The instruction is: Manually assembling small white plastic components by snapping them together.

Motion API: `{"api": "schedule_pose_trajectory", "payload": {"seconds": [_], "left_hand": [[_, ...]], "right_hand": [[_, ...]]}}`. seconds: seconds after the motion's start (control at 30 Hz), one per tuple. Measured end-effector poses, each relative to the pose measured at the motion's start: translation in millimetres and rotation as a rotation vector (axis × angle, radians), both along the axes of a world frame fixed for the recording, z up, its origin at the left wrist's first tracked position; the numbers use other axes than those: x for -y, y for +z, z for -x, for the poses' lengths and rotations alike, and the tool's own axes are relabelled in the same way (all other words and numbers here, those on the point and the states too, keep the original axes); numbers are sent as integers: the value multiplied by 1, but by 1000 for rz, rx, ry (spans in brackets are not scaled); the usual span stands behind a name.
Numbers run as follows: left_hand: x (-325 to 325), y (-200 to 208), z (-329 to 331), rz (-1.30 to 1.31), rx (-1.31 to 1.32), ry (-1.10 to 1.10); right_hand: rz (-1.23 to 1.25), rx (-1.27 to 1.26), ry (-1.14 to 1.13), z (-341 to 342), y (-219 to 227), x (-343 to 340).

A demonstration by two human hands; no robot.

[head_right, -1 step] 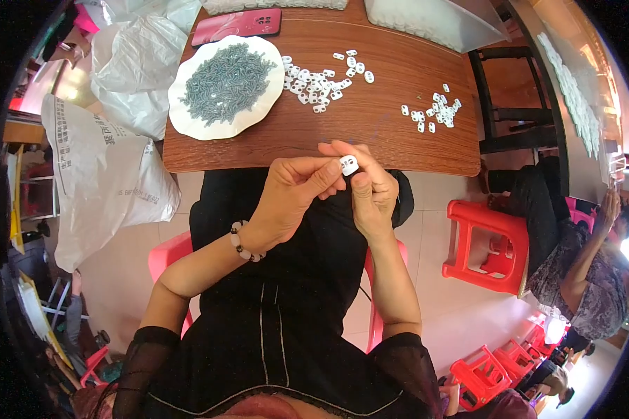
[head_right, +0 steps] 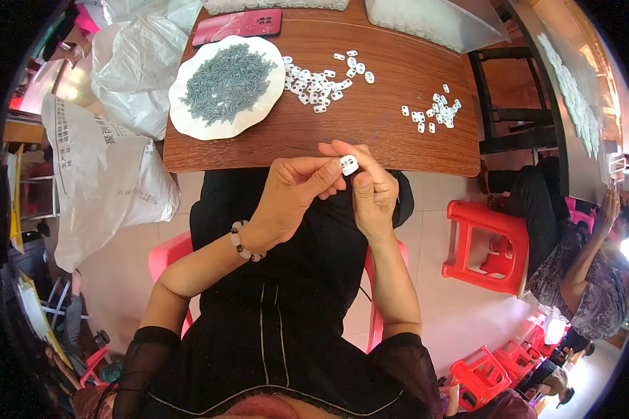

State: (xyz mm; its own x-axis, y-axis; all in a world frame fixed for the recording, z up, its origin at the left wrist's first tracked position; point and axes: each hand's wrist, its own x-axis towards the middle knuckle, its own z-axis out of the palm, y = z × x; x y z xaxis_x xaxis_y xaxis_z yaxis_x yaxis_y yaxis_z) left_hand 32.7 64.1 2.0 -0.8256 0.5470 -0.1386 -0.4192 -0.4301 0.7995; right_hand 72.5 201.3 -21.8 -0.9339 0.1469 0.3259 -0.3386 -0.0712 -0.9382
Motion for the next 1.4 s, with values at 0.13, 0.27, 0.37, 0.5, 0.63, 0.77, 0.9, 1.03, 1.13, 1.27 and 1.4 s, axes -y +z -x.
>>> {"api": "schedule_pose_trajectory", "payload": {"seconds": [0.13,0.27,0.37,0.5,0.63,0.77,0.9,1.03,1.13,1.27,1.4], "left_hand": [[2,-7,1,-15,21,-12],[2,-9,0,-37,63,-24],[1,-11,-1,-47,46,-9],[0,-8,-2,-48,44,0],[5,-10,-3,9,7,-60],[3,-5,-6,-5,6,-41],[5,-8,-4,-6,61,-54],[5,-4,5,0,155,-93],[21,-3,11,74,149,-101],[38,-7,13,101,124,-115],[45,-13,10,149,124,-143]], "right_hand": [[80,39,63,1,1,-2],[54,66,78,-1,6,-4],[-92,26,56,-1,7,-4],[42,58,46,-2,7,-1],[-5,-2,34,-1,2,-4],[-26,-7,19,-1,0,-5],[-82,34,0,1,4,-7],[-29,231,-157,9,46,-15],[-417,209,-273,41,83,-33],[-828,132,-559,119,123,-91],[-1168,50,-759,202,139,-171]]}}
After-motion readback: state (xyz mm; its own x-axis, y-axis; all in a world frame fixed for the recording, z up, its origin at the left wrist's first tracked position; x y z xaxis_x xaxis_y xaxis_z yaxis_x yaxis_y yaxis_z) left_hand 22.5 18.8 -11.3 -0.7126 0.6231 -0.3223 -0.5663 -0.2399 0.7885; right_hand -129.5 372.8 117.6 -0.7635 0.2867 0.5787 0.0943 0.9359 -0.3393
